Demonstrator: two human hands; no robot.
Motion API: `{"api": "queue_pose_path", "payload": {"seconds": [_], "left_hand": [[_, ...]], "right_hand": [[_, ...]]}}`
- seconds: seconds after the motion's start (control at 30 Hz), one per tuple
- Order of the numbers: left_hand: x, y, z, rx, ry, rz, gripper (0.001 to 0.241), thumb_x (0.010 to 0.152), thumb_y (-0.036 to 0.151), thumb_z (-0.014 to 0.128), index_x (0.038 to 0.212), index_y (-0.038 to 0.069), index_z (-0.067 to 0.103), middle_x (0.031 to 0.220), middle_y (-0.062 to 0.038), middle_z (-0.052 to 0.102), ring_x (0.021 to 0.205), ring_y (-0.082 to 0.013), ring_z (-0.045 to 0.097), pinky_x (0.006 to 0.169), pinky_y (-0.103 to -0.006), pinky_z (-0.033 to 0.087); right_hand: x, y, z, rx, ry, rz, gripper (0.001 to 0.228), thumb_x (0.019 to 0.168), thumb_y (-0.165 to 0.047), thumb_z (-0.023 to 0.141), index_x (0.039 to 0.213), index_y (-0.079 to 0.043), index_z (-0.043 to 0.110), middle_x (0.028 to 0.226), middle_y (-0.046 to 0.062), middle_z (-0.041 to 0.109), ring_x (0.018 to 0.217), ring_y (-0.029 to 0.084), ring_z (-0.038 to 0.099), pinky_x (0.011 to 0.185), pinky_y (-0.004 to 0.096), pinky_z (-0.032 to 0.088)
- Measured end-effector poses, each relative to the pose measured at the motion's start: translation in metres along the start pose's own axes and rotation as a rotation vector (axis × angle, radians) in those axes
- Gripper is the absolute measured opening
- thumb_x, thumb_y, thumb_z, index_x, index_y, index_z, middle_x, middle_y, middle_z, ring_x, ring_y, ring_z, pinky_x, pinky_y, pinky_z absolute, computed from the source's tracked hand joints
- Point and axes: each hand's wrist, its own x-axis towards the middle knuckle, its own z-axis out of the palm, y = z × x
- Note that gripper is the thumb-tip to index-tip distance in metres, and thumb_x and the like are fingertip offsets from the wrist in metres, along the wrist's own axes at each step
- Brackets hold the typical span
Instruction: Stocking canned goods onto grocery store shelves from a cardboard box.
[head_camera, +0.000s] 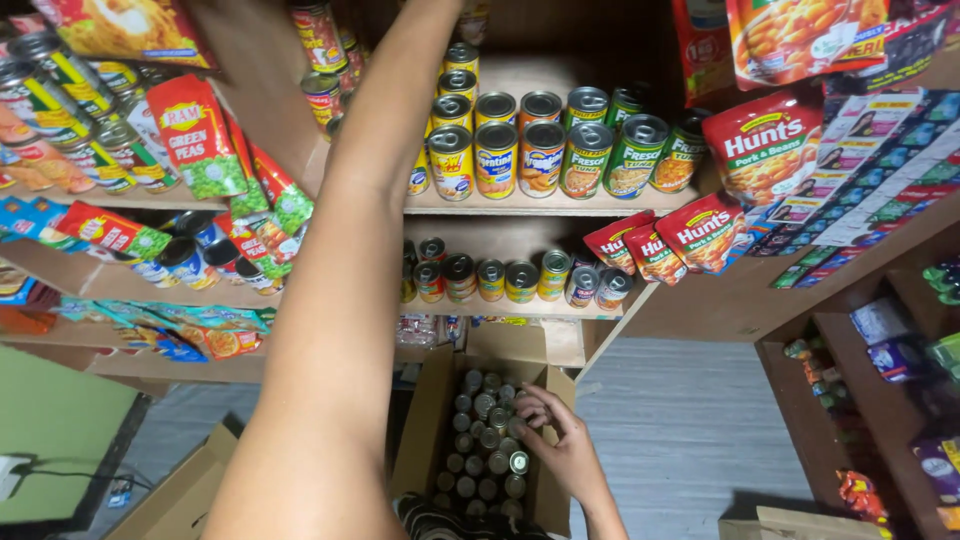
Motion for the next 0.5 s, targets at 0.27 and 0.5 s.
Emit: {"api": "queue_pose_path", "payload": {"seconds": [0.27, 0.5], "left_hand": [[-0.038, 0.018, -0.016, -0.004, -0.031, 0.048, 0.027, 0.101, 0.029, 0.079, 0.113, 0.006, 0.073, 0.095, -0.017, 0.073, 0.085, -0.0317, 0.068, 0.076, -0.0432, 0.054], [-0.075, 0.026, -0.028, 0.010, -0.048, 0.074, 0.025, 0.103, 0.029, 0.077, 0.114, 0.006, 0.073, 0.096, -0.017, 0.072, 0.086, -0.0325, 0.068, 0.077, -0.0442, 0.054]], "right_hand": [[-0.005, -0.002, -0.002, -0.024, 0.062, 0.016, 0.061, 0.082, 0.005, 0.077, 0.139, -0.006, 0.060, 0.113, 0.005, 0.077, 0.096, 0.011, 0.067, 0.085, 0.026, 0.054], [-0.007, 0.004, -0.002, 0.012, 0.052, 0.024, 0.060, 0.081, 0.007, 0.076, 0.138, -0.005, 0.060, 0.113, 0.006, 0.075, 0.096, 0.011, 0.066, 0.084, 0.026, 0.054]]}}
